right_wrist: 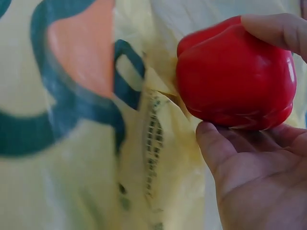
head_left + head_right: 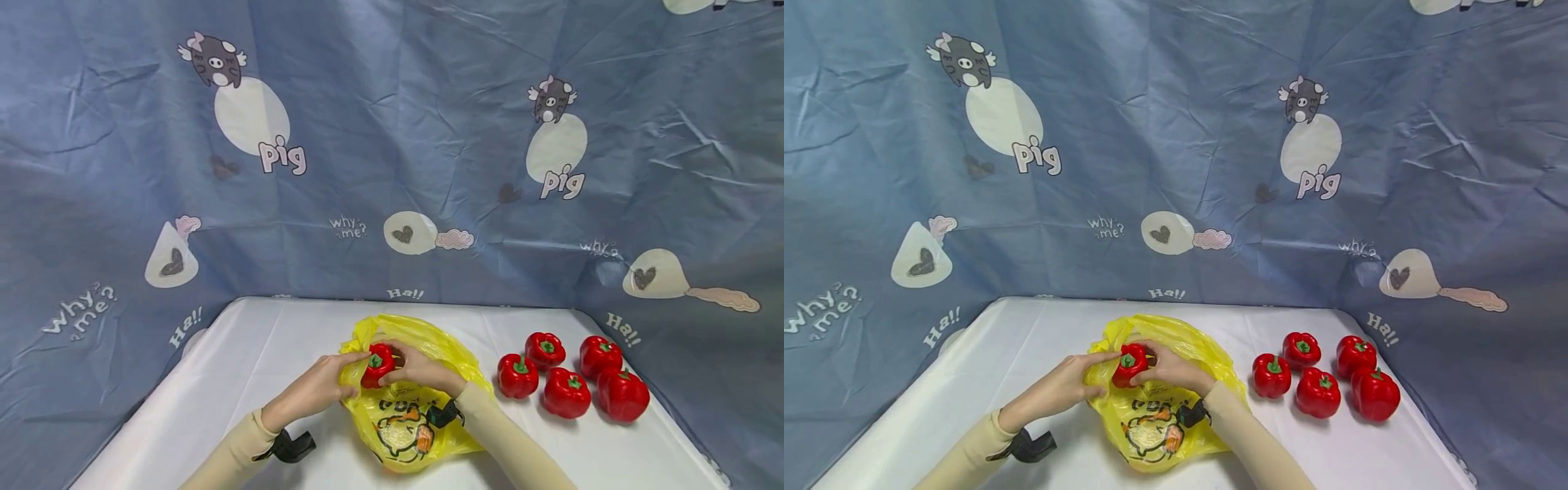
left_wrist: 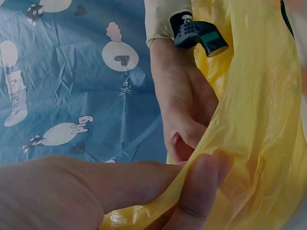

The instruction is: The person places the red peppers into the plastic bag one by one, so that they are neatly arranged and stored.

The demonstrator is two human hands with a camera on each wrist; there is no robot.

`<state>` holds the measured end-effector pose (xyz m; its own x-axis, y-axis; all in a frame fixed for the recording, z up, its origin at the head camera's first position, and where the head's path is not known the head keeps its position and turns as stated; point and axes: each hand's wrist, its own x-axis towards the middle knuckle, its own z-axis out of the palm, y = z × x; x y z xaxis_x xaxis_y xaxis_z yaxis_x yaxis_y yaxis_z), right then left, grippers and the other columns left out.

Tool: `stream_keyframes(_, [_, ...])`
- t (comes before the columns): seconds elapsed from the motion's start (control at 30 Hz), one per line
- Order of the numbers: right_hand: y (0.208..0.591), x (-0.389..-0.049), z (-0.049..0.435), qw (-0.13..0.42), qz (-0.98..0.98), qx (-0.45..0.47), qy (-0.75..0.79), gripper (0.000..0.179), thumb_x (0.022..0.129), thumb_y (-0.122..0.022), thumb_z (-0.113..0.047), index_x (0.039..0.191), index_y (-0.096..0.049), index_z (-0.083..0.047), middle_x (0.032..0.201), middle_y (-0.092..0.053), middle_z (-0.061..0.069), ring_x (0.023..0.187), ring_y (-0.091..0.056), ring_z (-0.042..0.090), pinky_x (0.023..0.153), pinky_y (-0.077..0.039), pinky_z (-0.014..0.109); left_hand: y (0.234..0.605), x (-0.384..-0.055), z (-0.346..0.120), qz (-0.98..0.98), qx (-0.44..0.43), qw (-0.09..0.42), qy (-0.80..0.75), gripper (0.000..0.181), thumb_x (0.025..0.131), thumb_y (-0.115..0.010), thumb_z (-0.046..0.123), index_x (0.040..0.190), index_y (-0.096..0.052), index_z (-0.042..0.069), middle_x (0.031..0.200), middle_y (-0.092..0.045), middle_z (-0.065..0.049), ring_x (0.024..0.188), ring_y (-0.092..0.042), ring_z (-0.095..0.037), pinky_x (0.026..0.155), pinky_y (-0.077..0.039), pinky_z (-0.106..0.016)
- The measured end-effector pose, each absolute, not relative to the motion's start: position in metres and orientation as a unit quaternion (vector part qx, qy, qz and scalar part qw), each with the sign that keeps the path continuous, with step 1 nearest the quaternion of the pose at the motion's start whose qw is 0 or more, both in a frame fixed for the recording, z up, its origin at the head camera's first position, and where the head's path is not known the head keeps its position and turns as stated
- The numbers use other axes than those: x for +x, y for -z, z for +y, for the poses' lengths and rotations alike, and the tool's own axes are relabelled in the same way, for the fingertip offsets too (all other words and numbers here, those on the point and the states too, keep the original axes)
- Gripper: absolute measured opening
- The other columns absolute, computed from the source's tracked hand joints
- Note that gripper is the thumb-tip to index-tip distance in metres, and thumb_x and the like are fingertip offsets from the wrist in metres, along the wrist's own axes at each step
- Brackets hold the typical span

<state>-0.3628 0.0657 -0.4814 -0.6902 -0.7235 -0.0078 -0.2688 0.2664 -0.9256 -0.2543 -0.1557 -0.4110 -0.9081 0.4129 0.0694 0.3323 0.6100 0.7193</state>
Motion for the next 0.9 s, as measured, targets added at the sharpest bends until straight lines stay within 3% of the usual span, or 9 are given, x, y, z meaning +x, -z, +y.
stream_keyframes(0.23, [0.488,-0.361,0.062,0.221,0.773,-0.317,0.504,0.071,0.082,-0.075,-0.023,0.143,-0.040,-0.022,0.135,-0.053,0.001,0.121,-0.053,0.019,0.096,-0.048,0.033,0.406,-0.248,-0.152,0.928,0.186,0.001,-0.322,0.059,0.076,-0.069,-0.006,0.134,-0.056,0.001,0.132,-0.059,-0.020,0.062,-0.053,-0.018,0.052,-0.038,-0.024])
stream_keyframes(0.4, [0.489,-0.362,0.061,0.226,0.769,-0.321,0.505,0.070,0.082,-0.075,-0.024,0.143,-0.040,-0.024,0.137,-0.052,-0.002,0.122,-0.053,0.018,0.098,-0.047,0.034,0.400,-0.242,-0.149,0.940,0.159,-0.008,-0.301,0.060,0.072,-0.064,-0.013,0.130,-0.059,-0.001,0.126,-0.063,-0.019,0.082,-0.057,-0.024,0.052,-0.040,-0.027])
stream_keyframes(0.47, [0.489,-0.363,0.060,0.228,0.765,-0.326,0.507,0.070,0.082,-0.075,-0.025,0.143,-0.040,-0.024,0.137,-0.052,-0.002,0.122,-0.053,0.018,0.098,-0.047,0.034,0.399,-0.241,-0.149,0.944,0.152,-0.009,-0.292,0.059,0.071,-0.064,-0.014,0.128,-0.060,0.000,0.125,-0.063,-0.018,0.097,-0.058,-0.028,0.061,-0.044,-0.030])
stream_keyframes(0.63, [0.492,-0.365,0.059,0.224,0.760,-0.333,0.511,0.069,0.082,-0.075,-0.025,0.142,-0.041,-0.024,0.137,-0.053,-0.001,0.122,-0.054,0.018,0.098,-0.047,0.033,0.398,-0.241,-0.149,0.949,0.149,-0.015,-0.278,0.057,0.071,-0.064,-0.016,0.126,-0.061,-0.002,0.125,-0.064,-0.018,0.113,-0.057,-0.036,0.076,-0.044,-0.039])
stream_keyframes(0.9, [0.490,-0.368,0.052,0.223,0.751,-0.347,0.516,0.073,0.083,-0.075,-0.022,0.145,-0.039,-0.022,0.141,-0.050,-0.001,0.128,-0.050,0.019,0.099,-0.046,0.031,0.398,-0.239,-0.149,0.951,0.152,-0.042,-0.265,0.054,0.068,-0.056,-0.021,0.120,-0.062,-0.006,0.119,-0.066,-0.018,0.109,-0.059,-0.038,0.092,-0.047,-0.049])
